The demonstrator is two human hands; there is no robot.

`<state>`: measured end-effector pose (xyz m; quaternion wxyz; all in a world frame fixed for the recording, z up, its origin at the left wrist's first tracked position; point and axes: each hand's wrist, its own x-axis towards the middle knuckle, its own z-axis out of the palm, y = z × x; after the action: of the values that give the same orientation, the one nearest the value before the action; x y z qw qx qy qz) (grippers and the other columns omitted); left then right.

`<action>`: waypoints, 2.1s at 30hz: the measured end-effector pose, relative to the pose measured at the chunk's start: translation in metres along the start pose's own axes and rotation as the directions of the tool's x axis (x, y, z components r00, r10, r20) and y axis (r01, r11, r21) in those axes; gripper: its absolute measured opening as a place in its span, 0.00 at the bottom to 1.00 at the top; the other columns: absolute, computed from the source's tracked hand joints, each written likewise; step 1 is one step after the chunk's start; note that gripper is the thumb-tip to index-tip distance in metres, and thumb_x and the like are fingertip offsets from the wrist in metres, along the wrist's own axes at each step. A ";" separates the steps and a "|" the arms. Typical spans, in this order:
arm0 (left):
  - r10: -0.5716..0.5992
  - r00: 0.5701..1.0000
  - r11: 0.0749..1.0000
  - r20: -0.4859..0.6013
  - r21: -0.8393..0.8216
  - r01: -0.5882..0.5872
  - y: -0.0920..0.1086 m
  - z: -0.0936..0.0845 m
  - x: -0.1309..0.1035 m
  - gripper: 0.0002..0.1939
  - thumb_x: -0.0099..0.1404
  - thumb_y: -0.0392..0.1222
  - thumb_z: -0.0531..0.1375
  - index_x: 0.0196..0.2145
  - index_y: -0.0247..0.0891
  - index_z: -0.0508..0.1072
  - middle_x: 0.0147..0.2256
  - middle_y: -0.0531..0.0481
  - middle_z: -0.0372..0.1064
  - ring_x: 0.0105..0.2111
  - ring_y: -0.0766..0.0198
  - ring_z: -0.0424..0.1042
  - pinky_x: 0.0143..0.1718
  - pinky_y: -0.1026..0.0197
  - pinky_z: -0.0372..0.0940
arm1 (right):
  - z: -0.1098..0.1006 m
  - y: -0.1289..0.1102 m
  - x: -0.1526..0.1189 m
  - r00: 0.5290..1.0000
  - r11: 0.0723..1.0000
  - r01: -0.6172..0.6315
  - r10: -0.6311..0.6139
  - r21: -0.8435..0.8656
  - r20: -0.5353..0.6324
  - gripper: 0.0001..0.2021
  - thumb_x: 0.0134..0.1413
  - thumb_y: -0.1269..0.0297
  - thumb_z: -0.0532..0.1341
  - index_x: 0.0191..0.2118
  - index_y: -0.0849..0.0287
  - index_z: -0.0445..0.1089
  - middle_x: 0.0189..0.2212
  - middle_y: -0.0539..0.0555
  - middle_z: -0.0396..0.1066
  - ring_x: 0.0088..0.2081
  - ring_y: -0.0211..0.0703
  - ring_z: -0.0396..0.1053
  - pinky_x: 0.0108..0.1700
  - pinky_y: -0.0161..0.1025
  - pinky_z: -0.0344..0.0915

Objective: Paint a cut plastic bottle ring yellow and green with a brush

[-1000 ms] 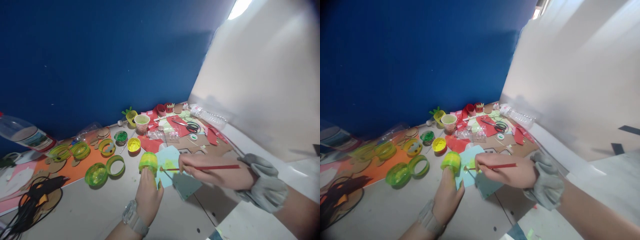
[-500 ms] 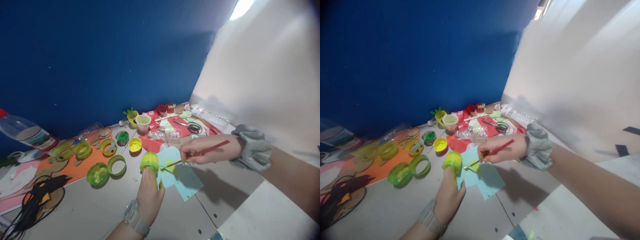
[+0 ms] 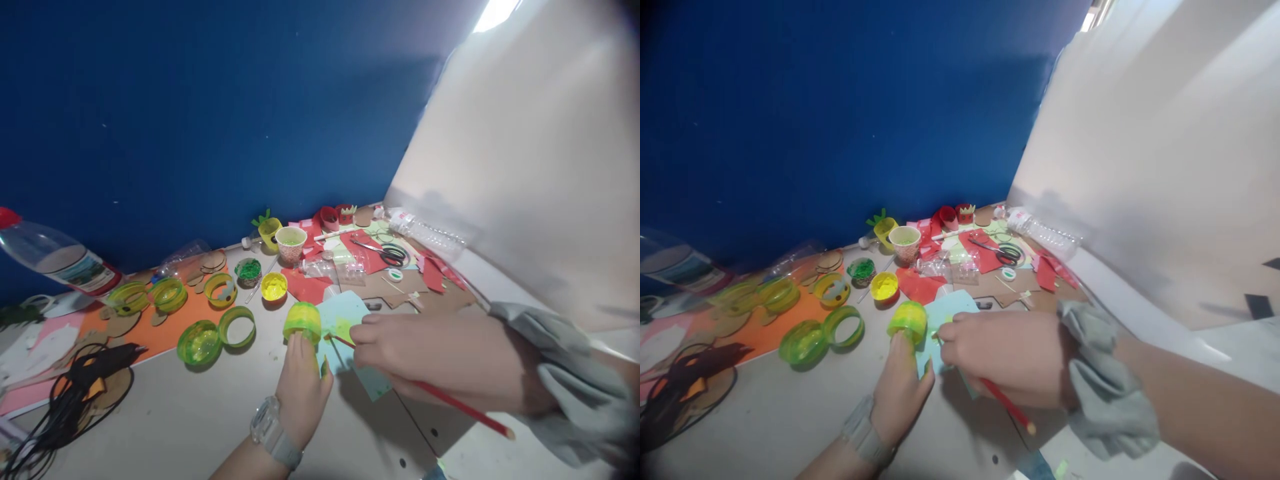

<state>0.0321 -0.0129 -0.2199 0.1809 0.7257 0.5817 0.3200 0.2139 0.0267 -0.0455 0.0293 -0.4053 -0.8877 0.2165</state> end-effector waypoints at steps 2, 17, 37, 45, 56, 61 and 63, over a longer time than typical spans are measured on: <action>-0.010 1.000 1.000 -0.003 0.000 0.010 -0.001 0.001 -0.001 0.20 0.62 0.32 0.57 0.51 0.31 0.59 0.45 0.41 0.61 0.50 0.49 0.65 0.50 0.40 0.66 | 0.000 -0.010 -0.003 0.996 0.999 0.042 -0.039 -0.029 0.085 0.07 0.52 0.76 0.59 0.31 0.57 0.63 0.29 0.50 0.64 0.33 0.44 0.66 0.35 0.36 0.65; -0.023 0.999 0.999 -0.031 -0.033 0.022 0.000 -0.001 0.001 0.16 0.62 0.33 0.56 0.48 0.34 0.61 0.42 0.44 0.62 0.46 0.52 0.67 0.47 0.43 0.67 | -0.002 -0.004 -0.019 0.963 0.998 0.054 -0.045 -0.025 0.267 0.13 0.49 0.84 0.55 0.32 0.58 0.58 0.32 0.48 0.63 0.31 0.42 0.63 0.30 0.35 0.57; -0.024 1.000 0.999 -0.007 -0.049 0.024 0.002 -0.005 0.003 0.14 0.61 0.31 0.58 0.45 0.34 0.62 0.42 0.47 0.61 0.46 0.55 0.65 0.47 0.46 0.67 | -0.023 0.087 0.022 0.838 0.711 -0.273 -0.155 0.648 0.522 0.22 0.66 0.47 0.58 0.48 0.67 0.69 0.40 0.58 0.71 0.45 0.47 0.70 0.48 0.38 0.66; -0.023 1.000 0.999 -0.020 -0.038 0.022 -0.002 0.000 0.000 0.16 0.61 0.31 0.57 0.46 0.34 0.60 0.43 0.46 0.60 0.47 0.53 0.64 0.47 0.44 0.66 | -0.027 0.105 0.063 0.807 0.630 -0.383 -0.128 0.676 0.577 0.12 0.67 0.61 0.61 0.40 0.66 0.64 0.30 0.51 0.67 0.31 0.38 0.69 0.35 0.34 0.70; -0.054 0.998 0.998 -0.031 -0.015 0.053 0.001 -0.002 0.000 0.15 0.61 0.32 0.56 0.46 0.34 0.60 0.41 0.46 0.59 0.47 0.52 0.64 0.48 0.41 0.65 | -0.042 0.069 0.108 0.777 0.768 -0.331 -0.107 0.548 0.620 0.07 0.67 0.69 0.61 0.37 0.67 0.67 0.32 0.51 0.69 0.35 0.39 0.71 0.39 0.37 0.72; -0.078 0.996 0.997 -0.033 -0.027 0.077 0.004 -0.005 0.001 0.15 0.61 0.31 0.56 0.46 0.33 0.60 0.41 0.43 0.59 0.47 0.49 0.64 0.49 0.39 0.65 | -0.048 0.031 0.110 0.813 0.887 -0.225 -0.057 0.404 0.579 0.08 0.66 0.78 0.58 0.32 0.67 0.65 0.27 0.48 0.69 0.32 0.37 0.71 0.37 0.31 0.68; -0.085 0.996 0.996 -0.036 -0.036 0.084 0.006 -0.007 0.003 0.15 0.60 0.31 0.56 0.45 0.33 0.60 0.41 0.42 0.60 0.46 0.48 0.64 0.48 0.39 0.65 | -0.050 0.016 0.104 0.837 0.928 -0.176 -0.035 0.328 0.547 0.08 0.64 0.80 0.58 0.32 0.67 0.64 0.25 0.47 0.69 0.32 0.35 0.70 0.36 0.29 0.63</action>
<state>0.0320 -0.0128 -0.2097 0.1959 0.6911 0.6096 0.3353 0.1672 0.1299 -0.0193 -0.1569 -0.3474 -0.7874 0.4844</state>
